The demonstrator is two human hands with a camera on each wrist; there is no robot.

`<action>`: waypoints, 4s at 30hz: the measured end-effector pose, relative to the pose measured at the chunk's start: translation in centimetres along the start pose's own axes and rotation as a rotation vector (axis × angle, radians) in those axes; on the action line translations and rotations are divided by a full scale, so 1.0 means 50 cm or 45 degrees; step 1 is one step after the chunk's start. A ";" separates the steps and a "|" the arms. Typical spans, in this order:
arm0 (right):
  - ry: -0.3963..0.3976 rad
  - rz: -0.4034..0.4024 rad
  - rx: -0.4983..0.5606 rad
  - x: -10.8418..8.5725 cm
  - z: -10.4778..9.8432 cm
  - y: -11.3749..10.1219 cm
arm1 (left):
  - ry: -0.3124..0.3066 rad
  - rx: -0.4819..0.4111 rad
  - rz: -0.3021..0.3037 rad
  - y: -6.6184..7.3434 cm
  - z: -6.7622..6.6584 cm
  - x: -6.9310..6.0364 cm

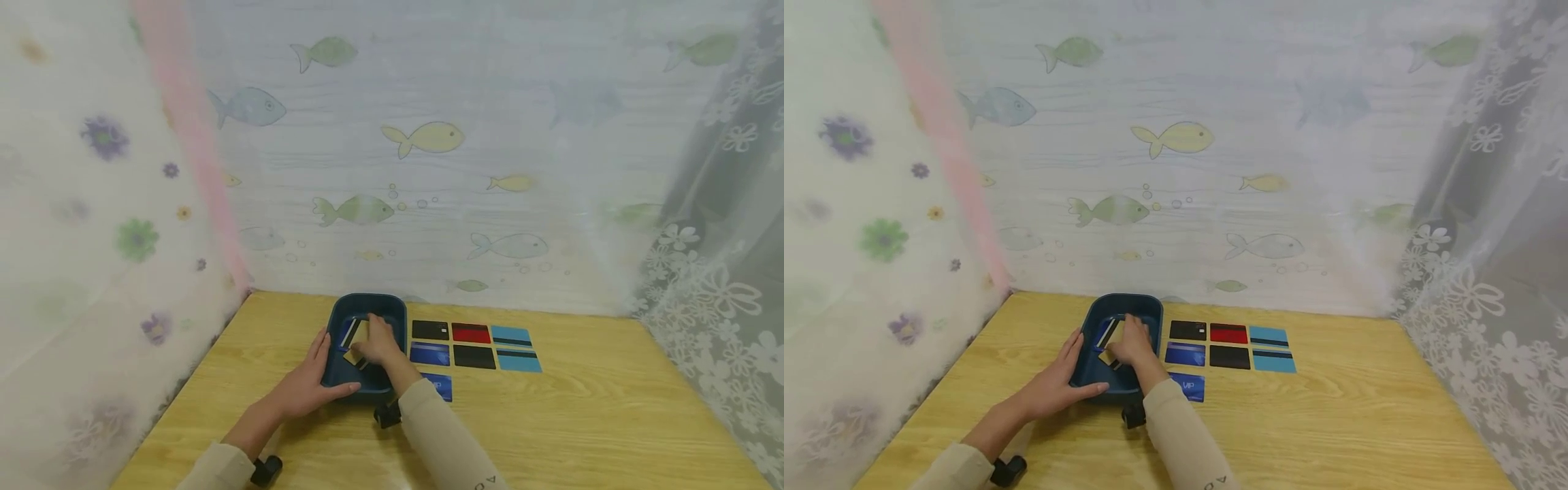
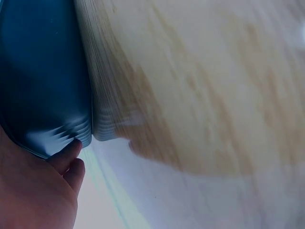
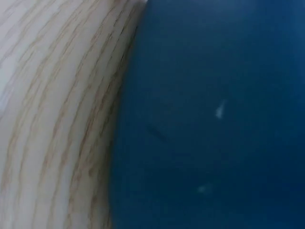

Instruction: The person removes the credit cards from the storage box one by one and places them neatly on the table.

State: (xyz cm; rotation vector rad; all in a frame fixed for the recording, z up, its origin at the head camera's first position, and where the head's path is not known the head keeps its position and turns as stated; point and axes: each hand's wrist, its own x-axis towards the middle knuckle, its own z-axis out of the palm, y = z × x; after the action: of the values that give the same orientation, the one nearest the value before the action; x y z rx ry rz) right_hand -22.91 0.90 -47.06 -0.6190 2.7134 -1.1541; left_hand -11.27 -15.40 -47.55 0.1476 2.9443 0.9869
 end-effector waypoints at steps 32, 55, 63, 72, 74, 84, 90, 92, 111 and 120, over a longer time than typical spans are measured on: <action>0.067 0.067 -0.229 0.000 0.002 -0.004 | 0.016 -0.002 -0.002 0.000 0.003 0.002; 0.260 -0.034 0.151 0.000 -0.004 0.005 | -0.010 0.017 -0.031 0.005 0.000 -0.003; 0.233 -0.051 0.298 -0.018 -0.030 -0.010 | -0.012 0.007 -0.030 0.004 0.001 0.000; 0.115 -0.160 0.390 -0.057 -0.086 -0.013 | -0.005 0.016 -0.030 0.000 0.005 0.003; 0.089 -0.166 0.379 -0.065 -0.096 -0.010 | -0.002 0.021 -0.023 -0.001 0.005 0.005; 0.051 -0.124 0.490 -0.092 -0.131 0.015 | -0.001 0.037 -0.014 -0.004 0.004 0.008; 0.070 -0.073 0.579 -0.106 -0.156 0.033 | -0.008 0.038 -0.021 -0.003 0.003 0.008; 0.079 -0.066 0.616 -0.111 -0.164 0.038 | -0.007 0.037 -0.019 -0.002 0.002 0.008; 0.194 0.045 0.613 -0.151 -0.211 0.091 | -0.010 0.030 -0.021 0.000 0.000 0.005; 0.188 -0.002 0.509 -0.157 -0.225 0.106 | -0.008 0.045 -0.034 0.001 -0.004 0.004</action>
State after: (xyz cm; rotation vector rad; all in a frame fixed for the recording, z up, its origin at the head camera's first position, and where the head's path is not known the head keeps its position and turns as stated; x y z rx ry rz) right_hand -20.52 14.91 -43.29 -0.4918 2.4774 -1.7396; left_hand -11.49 -15.48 -47.38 0.1120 2.9506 0.9302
